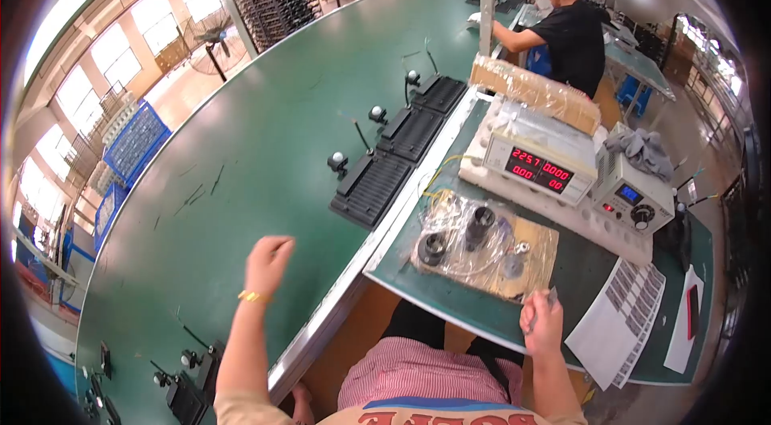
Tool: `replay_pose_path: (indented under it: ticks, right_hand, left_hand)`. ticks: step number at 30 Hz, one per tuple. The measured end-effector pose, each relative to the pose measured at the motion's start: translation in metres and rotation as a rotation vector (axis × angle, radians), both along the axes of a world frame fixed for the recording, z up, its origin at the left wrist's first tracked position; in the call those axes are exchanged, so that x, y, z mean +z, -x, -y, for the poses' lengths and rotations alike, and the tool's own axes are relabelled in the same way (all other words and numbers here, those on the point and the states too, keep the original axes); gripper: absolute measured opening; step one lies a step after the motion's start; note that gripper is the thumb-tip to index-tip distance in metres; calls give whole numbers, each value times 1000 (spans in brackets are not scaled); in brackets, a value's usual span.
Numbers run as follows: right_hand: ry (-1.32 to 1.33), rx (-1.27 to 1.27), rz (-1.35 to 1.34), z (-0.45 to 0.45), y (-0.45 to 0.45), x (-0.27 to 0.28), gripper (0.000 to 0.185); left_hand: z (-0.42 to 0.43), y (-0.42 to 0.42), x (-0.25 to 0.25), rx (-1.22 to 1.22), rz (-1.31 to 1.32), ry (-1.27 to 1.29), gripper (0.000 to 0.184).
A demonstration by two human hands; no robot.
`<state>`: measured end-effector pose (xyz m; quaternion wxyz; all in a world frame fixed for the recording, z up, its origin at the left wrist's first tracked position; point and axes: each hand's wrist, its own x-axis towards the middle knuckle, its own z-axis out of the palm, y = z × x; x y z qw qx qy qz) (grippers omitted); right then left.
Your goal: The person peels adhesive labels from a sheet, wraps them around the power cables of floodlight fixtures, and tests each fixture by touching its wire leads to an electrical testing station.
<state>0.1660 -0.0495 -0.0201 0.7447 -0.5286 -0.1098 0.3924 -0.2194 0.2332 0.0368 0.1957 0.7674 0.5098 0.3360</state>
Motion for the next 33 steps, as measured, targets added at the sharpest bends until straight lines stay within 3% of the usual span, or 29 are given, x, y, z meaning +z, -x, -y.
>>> replay_pose_path:
  ticks: [2, 5, 8, 9, 12, 14, 17, 21, 22, 24, 29, 33]
  right_hand:
    - [42, -20, 101, 5, 6, 4, 20]
    - [74, -44, 164, 12, 11, -4, 20]
    - [83, 8, 233, 16, 17, -2, 16]
    - [104, 44, 248, 17, 17, -2, 15]
    - [84, 99, 300, 15, 17, 5, 17]
    - [70, 142, 296, 16, 13, 1, 18]
    - [51, 207, 193, 17, 4, 2, 20]
    - [129, 251, 491, 1, -3, 48, 23]
    - [40, 248, 545, -8, -1, 59, 23]
    - [-72, 239, 692, -24, 10, 83, 23]
    - [-57, 181, 1105, -25, 31, 120, 20]
    - [-19, 142, 1105, -1, 28, 125, 15]
  left_hand:
    - [-55, -60, -32, -66, 54, -40, 28]
    - [-120, -122, -73, 106, -60, -114, 42]
    - [-126, -157, -53, 129, -387, 114, 54]
    - [-117, -163, -43, 161, -318, 134, 49]
    - [-143, -144, -97, 113, -143, -116, 40]
    - [-133, -121, -90, 52, -88, -157, 37]
    - [-79, -80, -55, -110, 96, -103, 29]
    - [20, -59, -21, -352, 183, -28, 27]
    - [60, -72, 13, -439, 82, -18, 33]
    - [111, -97, 23, -585, 83, 40, 28]
    - [171, -147, -6, -810, 130, 155, 35]
    - [181, -167, -10, -881, 152, 214, 36]
